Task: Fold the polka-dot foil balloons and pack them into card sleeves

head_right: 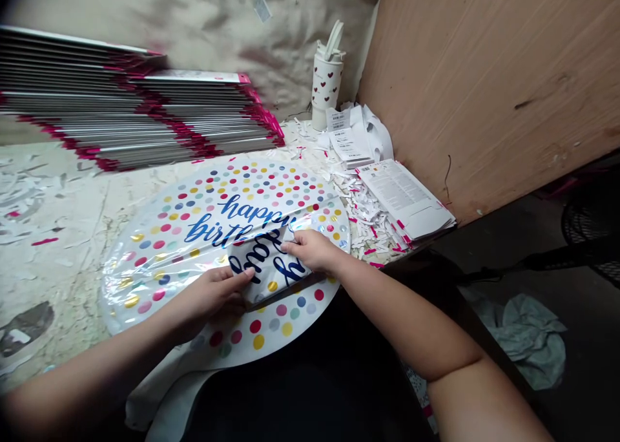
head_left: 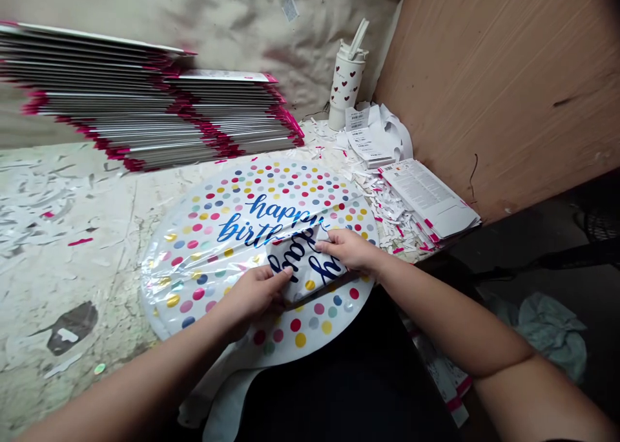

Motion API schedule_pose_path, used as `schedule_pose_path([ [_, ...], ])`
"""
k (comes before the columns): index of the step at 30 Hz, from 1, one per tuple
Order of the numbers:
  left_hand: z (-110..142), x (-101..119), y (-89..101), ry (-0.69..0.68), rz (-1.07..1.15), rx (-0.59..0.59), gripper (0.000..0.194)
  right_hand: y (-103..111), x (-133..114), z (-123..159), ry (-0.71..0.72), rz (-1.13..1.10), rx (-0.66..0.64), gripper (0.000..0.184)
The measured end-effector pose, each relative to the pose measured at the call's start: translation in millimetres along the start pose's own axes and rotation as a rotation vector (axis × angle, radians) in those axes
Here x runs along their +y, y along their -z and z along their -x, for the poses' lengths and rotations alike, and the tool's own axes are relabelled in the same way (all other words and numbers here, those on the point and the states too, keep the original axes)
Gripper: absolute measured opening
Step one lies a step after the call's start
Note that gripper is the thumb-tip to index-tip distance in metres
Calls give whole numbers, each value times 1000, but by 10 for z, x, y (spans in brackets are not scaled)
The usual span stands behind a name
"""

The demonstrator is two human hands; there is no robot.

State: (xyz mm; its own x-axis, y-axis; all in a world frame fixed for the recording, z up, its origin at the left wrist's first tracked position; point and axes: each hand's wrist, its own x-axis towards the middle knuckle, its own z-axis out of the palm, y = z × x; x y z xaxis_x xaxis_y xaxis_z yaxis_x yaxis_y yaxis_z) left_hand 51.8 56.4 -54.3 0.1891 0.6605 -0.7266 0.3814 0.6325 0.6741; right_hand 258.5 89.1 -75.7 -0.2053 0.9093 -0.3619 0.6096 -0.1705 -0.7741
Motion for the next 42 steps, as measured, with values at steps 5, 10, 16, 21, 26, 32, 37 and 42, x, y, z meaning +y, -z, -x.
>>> schedule_pose_path([
  [5, -66, 38, -28, 132, 47, -8, 35, -66, -132, 178, 57, 185, 279, 29],
  [10, -116, 94, 11, 128, 94, -5, 34, -457, -130, 266, 514, 588, 229, 44],
  [16, 312, 86, 431, 33, 306, 107, 47, -551, -74, 157, 369, 610, 92, 67],
  [21, 260, -62, 416, 209, 336, -44, 50, -571, -92, 175, 403, 550, 130, 63],
  [26, -149, 89, 157, 105, -136, -65, 38, -492, -90, 209, 433, 561, 181, 56],
  [32, 35, 325, 106, -54, 115, 29, 28, 605, 276, 16, 59, 635, 692, 58],
  [37, 215, 228, 246, -57, 383, 59, 67, 1327, 705, -43, -237, 736, 780, 35],
  [42, 319, -34, 506, 16, 470, 202, 97, 1259, 511, 152, 2, 782, 837, 33],
])
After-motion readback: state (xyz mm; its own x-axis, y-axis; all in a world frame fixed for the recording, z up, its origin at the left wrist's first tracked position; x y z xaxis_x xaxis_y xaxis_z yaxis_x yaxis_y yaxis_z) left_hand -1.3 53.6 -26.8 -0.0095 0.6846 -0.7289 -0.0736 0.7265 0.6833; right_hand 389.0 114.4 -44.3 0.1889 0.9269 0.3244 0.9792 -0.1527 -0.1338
